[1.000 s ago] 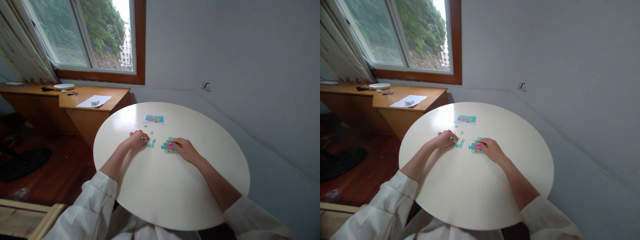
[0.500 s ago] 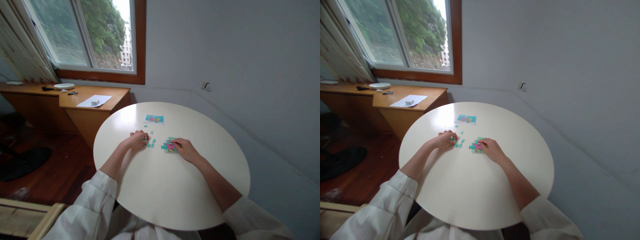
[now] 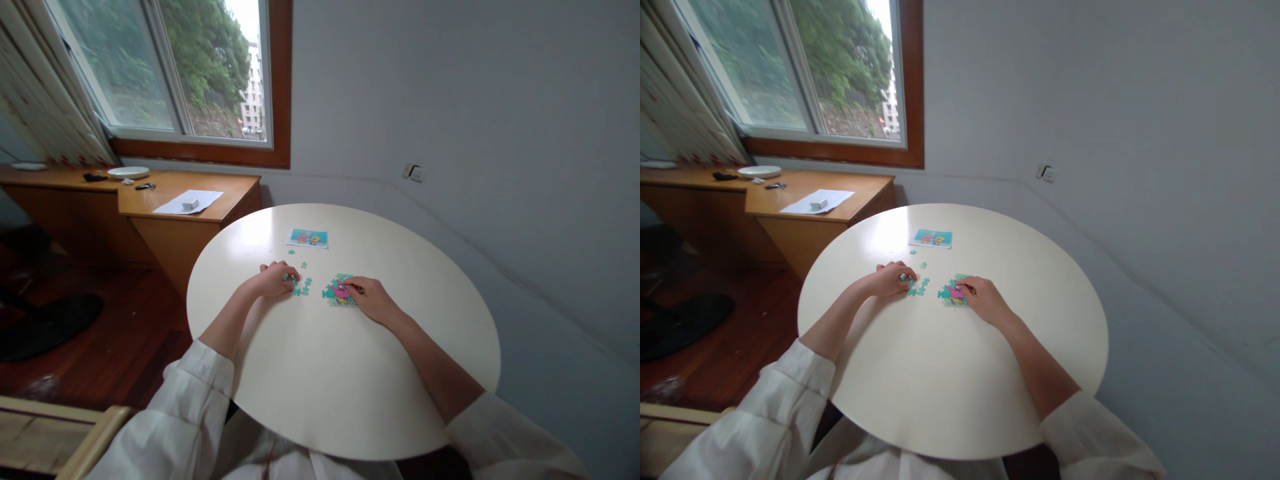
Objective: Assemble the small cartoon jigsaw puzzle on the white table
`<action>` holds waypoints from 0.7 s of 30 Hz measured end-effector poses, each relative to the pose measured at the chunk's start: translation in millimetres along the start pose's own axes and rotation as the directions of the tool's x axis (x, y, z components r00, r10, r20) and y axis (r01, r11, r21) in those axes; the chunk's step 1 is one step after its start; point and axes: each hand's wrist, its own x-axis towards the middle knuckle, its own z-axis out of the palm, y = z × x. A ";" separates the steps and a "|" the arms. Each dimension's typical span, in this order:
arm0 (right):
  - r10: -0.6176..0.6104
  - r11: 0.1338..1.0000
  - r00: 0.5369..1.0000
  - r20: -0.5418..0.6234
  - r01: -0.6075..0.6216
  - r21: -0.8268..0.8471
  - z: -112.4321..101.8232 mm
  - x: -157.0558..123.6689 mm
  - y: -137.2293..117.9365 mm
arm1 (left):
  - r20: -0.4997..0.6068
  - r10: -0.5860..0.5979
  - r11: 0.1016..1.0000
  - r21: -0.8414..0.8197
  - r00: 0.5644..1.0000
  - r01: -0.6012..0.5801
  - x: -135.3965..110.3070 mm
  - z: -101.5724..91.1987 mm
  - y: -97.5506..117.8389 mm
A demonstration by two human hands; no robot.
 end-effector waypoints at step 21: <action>0.042 0.999 0.999 0.024 -0.043 0.028 -0.8 -0.6 -1.4 | 0.002 -0.034 0.999 0.013 0.999 0.034 -1.1 -4.5 2.6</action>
